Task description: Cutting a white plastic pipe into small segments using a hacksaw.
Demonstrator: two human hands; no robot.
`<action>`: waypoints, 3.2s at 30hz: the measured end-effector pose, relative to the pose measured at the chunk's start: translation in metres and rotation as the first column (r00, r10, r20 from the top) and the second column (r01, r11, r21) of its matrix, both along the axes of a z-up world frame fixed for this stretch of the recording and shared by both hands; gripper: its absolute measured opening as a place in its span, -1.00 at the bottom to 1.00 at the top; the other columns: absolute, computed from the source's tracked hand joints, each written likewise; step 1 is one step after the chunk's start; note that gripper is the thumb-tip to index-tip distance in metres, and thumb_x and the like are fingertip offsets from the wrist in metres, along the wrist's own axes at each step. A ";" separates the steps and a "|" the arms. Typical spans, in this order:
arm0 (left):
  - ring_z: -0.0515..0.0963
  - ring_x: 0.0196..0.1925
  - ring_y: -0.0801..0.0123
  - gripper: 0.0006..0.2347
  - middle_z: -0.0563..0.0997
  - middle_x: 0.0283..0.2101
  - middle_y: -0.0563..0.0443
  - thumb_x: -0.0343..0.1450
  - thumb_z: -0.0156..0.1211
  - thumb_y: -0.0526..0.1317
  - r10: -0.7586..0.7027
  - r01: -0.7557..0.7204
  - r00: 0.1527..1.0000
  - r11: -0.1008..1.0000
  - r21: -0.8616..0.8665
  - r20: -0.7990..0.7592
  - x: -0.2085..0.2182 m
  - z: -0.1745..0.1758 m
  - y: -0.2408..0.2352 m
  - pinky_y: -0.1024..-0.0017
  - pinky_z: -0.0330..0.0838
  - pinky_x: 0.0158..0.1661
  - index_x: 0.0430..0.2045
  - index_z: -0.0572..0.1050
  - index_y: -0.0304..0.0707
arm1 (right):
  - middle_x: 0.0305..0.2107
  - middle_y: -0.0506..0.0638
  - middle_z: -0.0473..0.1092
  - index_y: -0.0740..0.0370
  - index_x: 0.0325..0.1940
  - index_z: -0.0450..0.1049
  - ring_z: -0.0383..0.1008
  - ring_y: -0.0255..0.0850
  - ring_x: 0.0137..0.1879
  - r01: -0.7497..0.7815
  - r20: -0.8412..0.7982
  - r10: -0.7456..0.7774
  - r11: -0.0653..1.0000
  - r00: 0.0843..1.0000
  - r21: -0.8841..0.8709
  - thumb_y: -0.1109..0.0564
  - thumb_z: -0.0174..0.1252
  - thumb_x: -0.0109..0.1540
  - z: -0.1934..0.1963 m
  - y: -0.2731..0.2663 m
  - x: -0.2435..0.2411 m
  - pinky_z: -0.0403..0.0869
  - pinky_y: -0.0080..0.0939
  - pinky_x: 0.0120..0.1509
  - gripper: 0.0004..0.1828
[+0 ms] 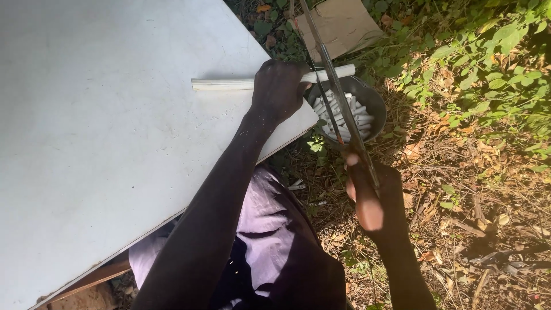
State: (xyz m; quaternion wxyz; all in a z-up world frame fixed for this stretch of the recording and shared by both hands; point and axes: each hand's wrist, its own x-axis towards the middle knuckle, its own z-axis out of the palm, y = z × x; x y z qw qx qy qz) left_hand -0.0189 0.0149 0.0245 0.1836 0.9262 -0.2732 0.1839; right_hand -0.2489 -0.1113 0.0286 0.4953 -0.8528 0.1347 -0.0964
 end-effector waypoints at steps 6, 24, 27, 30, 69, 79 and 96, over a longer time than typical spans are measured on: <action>0.66 -0.13 0.07 -0.82 0.65 -0.37 -0.03 0.36 0.24 -0.19 -0.023 0.023 1.000 0.999 -0.035 -0.013 -0.001 -0.004 -0.005 0.19 0.47 0.05 -0.21 0.61 -0.14 | -0.83 0.12 0.25 0.28 -0.67 0.38 0.20 -0.21 -0.71 0.094 0.003 -0.095 0.982 0.995 -0.162 -0.11 -0.06 0.38 -0.021 -0.011 -0.022 0.31 -0.16 -0.47 -0.39; 0.65 -0.16 -0.01 -0.81 0.65 -0.35 -0.11 0.38 0.21 -0.18 -0.095 0.094 0.995 0.995 -0.037 -0.010 -0.007 0.002 0.000 0.12 0.56 -0.07 -0.20 0.59 -0.20 | -0.78 -0.05 0.26 0.14 -0.59 0.37 0.21 -0.27 -0.67 -0.090 0.317 0.102 0.995 0.943 -0.052 -0.05 -0.19 0.44 -0.025 -0.007 0.029 0.33 -0.25 -0.35 -0.46; 0.66 -0.18 0.04 -0.80 0.64 -0.36 -0.11 0.39 0.21 -0.19 -0.069 0.067 0.997 0.995 -0.073 -0.031 -0.003 0.007 0.006 0.14 0.56 -0.09 -0.17 0.59 -0.22 | -0.80 -0.17 0.18 0.12 -0.59 0.34 0.12 -0.37 -0.71 -0.092 0.233 0.082 0.995 0.969 0.036 -0.08 -0.21 0.45 -0.017 -0.003 0.030 0.23 -0.39 -0.48 -0.44; 0.65 -0.17 0.05 -0.80 0.64 -0.36 -0.10 0.39 0.19 -0.18 -0.090 0.086 0.995 0.994 -0.073 -0.049 0.004 -0.003 0.003 0.15 0.55 -0.08 -0.18 0.59 -0.20 | -0.80 -0.06 0.21 0.16 -0.59 0.37 0.12 -0.30 -0.73 -0.105 0.290 0.103 0.994 0.952 -0.008 -0.05 -0.16 0.43 -0.020 -0.004 0.007 0.25 -0.29 -0.48 -0.46; 0.60 -0.10 0.27 -0.84 0.59 -0.29 0.07 0.44 0.21 -0.24 -0.082 0.095 0.994 0.970 -0.224 0.067 0.021 0.033 0.100 0.03 0.29 0.19 -0.12 0.52 -0.12 | -0.87 -0.12 0.15 0.12 -0.60 0.30 0.18 -0.41 -0.79 -0.126 0.502 0.048 0.985 0.863 0.121 0.03 -0.26 0.45 0.003 0.023 0.071 0.26 -0.44 -0.65 -0.47; 0.63 -0.25 0.30 -0.81 0.53 -0.29 0.12 0.43 0.22 -0.29 0.414 -0.270 0.862 0.864 -0.425 0.294 0.011 0.051 0.154 0.22 0.44 -0.17 -0.09 0.49 -0.12 | -0.83 0.01 0.28 0.16 -0.56 0.42 0.34 -0.20 -0.73 0.183 0.495 0.238 0.729 0.836 -0.659 0.09 0.17 0.21 0.016 0.086 0.106 0.27 -0.31 -0.62 -0.74; 0.58 -0.19 0.32 -0.79 0.56 -0.33 0.09 0.42 0.21 -0.06 0.074 -0.027 0.967 0.981 -0.191 0.244 0.018 0.025 0.139 0.24 0.41 -0.08 -0.15 0.58 -0.06 | -0.42 0.10 0.34 0.30 -0.12 0.49 0.48 0.07 -0.21 0.184 0.554 0.448 0.637 0.701 -0.748 -0.06 0.31 0.25 0.062 0.072 0.140 0.48 0.00 -0.25 -0.63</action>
